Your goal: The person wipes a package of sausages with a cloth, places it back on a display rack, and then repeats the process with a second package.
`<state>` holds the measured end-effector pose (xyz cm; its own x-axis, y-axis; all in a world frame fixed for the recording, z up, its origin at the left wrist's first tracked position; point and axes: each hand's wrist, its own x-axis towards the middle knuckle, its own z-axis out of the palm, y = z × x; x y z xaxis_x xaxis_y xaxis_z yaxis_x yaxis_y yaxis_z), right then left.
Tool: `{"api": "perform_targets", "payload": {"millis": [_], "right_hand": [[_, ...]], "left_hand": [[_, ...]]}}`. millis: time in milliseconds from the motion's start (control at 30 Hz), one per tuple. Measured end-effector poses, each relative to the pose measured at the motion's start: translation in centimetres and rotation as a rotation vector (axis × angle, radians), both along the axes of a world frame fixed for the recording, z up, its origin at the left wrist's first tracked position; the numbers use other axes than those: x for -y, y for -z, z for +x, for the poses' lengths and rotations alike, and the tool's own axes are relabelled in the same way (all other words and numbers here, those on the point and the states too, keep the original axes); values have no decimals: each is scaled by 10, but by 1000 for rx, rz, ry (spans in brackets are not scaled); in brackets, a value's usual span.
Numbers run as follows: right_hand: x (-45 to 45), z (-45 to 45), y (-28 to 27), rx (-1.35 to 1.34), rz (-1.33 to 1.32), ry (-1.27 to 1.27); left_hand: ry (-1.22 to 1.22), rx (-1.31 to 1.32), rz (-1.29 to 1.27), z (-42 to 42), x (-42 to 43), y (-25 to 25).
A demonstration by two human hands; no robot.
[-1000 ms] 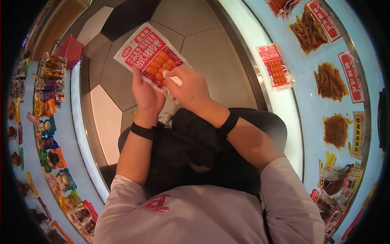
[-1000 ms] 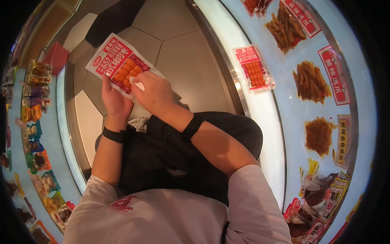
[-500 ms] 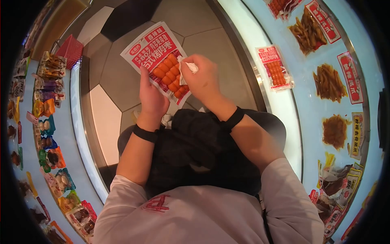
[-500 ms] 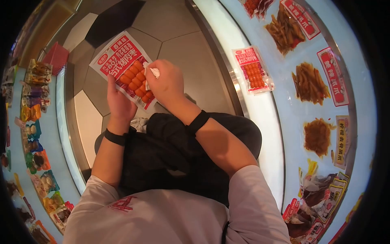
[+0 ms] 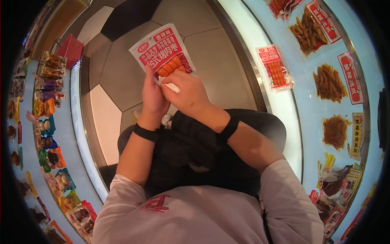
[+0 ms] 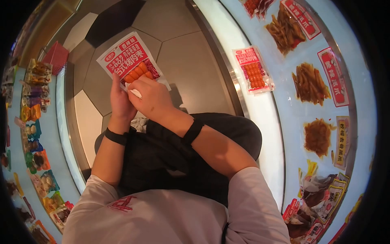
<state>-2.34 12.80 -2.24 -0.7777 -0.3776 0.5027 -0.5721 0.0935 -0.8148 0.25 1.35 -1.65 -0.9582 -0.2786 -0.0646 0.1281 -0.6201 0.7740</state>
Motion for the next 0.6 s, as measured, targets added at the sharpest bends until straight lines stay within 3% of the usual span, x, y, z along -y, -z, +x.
{"api": "perform_targets", "payload": {"millis": [100, 200, 300, 433, 567, 600], "right_hand": [[-1, -11, 0, 0, -31, 39], [-12, -35, -1, 228, 3, 214], [-14, -36, -3, 201, -42, 261], [-4, -16, -4, 23, -19, 94], [-16, -47, 3, 337, -37, 234], [-17, -44, 0, 278, -18, 249]], "left_hand": [[45, -15, 34, 1, 2, -2], [5, 38, 51, 2, -7, -14], [52, 107, 13, 3, -11, -13], [53, 184, -104, 4, -15, -11], [114, 188, -52, 6, -17, -14], [117, 186, -45, 7, -20, -16]]}}
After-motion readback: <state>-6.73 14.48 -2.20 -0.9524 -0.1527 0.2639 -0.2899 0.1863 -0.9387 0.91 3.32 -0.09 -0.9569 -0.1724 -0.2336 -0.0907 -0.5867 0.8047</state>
